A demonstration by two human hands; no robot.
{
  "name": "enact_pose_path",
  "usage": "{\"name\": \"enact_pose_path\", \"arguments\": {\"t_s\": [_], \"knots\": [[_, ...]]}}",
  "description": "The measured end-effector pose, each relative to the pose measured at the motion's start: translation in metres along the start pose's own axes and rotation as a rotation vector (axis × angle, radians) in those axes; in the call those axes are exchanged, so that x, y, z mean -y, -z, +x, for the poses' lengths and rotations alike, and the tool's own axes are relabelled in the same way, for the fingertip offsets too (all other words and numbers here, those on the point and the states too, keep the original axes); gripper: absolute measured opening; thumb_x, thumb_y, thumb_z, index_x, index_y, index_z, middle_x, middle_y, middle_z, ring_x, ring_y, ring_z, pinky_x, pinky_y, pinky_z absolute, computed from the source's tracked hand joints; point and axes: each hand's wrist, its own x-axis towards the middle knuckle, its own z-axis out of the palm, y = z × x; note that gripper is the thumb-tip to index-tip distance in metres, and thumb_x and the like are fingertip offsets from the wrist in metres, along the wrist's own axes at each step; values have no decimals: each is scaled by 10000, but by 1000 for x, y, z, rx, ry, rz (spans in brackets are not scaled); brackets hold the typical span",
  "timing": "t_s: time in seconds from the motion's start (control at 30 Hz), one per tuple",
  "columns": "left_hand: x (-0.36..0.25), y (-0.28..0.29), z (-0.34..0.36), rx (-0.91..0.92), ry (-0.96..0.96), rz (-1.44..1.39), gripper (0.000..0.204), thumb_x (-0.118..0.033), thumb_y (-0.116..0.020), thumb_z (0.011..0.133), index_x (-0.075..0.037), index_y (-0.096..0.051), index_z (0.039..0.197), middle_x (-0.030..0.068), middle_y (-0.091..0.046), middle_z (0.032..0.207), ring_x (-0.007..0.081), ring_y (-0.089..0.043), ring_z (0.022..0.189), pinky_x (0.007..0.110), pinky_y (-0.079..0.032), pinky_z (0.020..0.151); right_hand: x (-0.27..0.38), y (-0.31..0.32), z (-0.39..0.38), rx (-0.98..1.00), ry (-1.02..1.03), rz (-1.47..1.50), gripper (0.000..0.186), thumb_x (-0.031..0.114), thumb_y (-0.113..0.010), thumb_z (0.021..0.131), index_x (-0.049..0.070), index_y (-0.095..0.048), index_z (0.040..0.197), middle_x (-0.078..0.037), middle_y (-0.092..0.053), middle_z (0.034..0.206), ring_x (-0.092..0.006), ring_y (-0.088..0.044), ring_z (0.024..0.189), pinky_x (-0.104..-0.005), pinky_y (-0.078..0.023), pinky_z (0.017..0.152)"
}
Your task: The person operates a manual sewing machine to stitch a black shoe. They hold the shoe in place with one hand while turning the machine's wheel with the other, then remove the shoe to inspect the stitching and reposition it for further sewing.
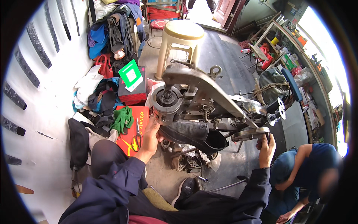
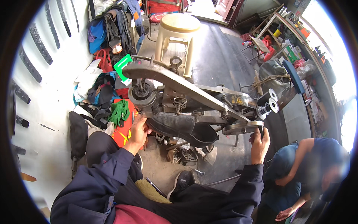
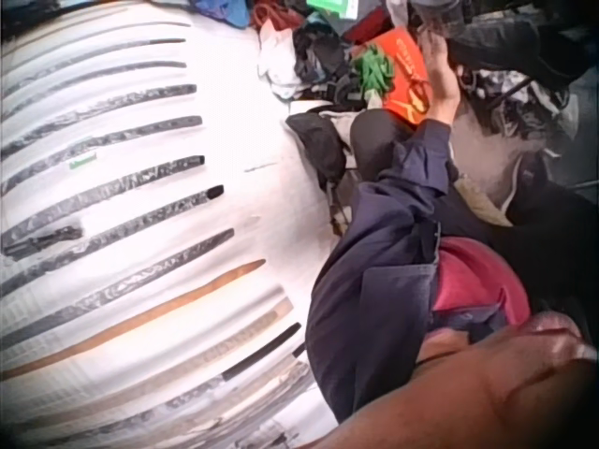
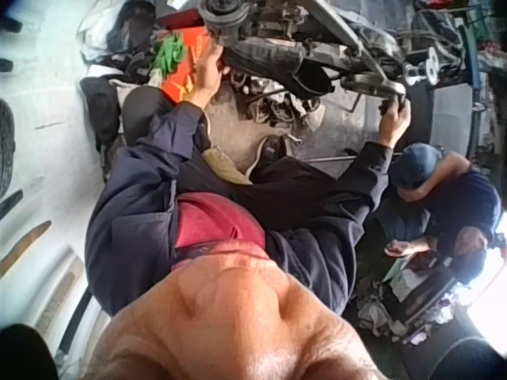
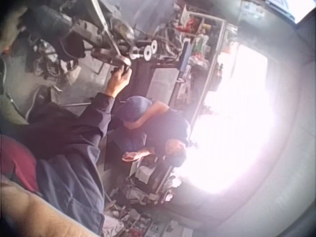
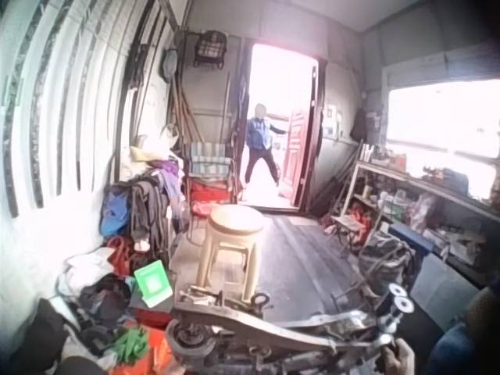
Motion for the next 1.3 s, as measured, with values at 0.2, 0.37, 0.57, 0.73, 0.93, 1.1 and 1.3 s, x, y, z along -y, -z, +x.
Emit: {"name": "enact_pose_path", "arguments": {"t_s": [0.2, 0.37, 0.57, 0.73, 0.93, 1.1, 1.3], "knots": [[-1, -2, 2, -20, -15, 42, 342, -414, -470, 1093, -119, -573, 1233, -33, -614, 1013, 32, -487, 685, 206, -343, 536, -73, -29, -9, 119, -360, -315, 155, 158, -650, 977, 19, -581, 988, -45, -609, 677, -133, -603, 556, -309, -465, 490], [0, 3, 4, 1, -12, 37, 345, -409, -479, 1090, -113, -575, 1239, -30, -618, 1023, 31, -492, 688, 202, -339, 536, -24, -69, -42, 427, -113, -293, 261, 220, -674, 944, -18, -637, 1046, -157, -723, 771, -234, -729, 659, -360, -554, 616], [0, 5, 5, -17, 7, 31, 307, -356, -489, 1083, -103, -586, 1227, -2, -674, 1065, 56, -566, 744, 212, -362, 556, 16, -10, -9, -47, 112, -166, 137, 113, -576, 1025, -16, -617, 1002, -51, -633, 723, -105, -588, 605, -281, -494, 547], [-7, 1, 5, -19, 16, 45, 301, -346, -477, 1089, -97, -572, 1228, 17, -675, 1037, 74, -557, 716, 224, -380, 567, -54, -1, 5, -66, -166, -332, 111, 141, -613, 1008, 37, -576, 1018, -61, -609, 676, -138, -596, 550, -319, -501, 526], [-11, 1, 1, 8, 42, 69, 320, -374, -476, 1095, -89, -580, 1196, 28, -670, 1017, 93, -545, 697, 253, -431, 594, -92, -54, -24, 364, -267, -481, 516, 254, -633, 958, 84, -490, 1424, -144, -727, 772, -269, -721, 633, -413, -557, 644], [-10, 3, 4, 36, 14, 108, 357, -388, -469, 1097, -83, -574, 1251, 49, -681, 1069, 134, -616, 775, 286, -519, 671, -72, -69, -34, 356, -254, -390, 425, 188, -612, 971, 53, -509, 1360, -121, -700, 782, -215, -697, 618, -360, -553, 577], [-9, 6, 9, 37, -27, 128, 462, -396, -517, 1069, -79, -547, 1404, 56, -620, 1342, 208, -606, 1178, 403, -487, 996, -58, -70, -36, 380, -296, -335, 294, 173, -593, 1000, -16, -559, 1223, -101, -665, 770, -155, -647, 584, -312, -522, 524]]}}
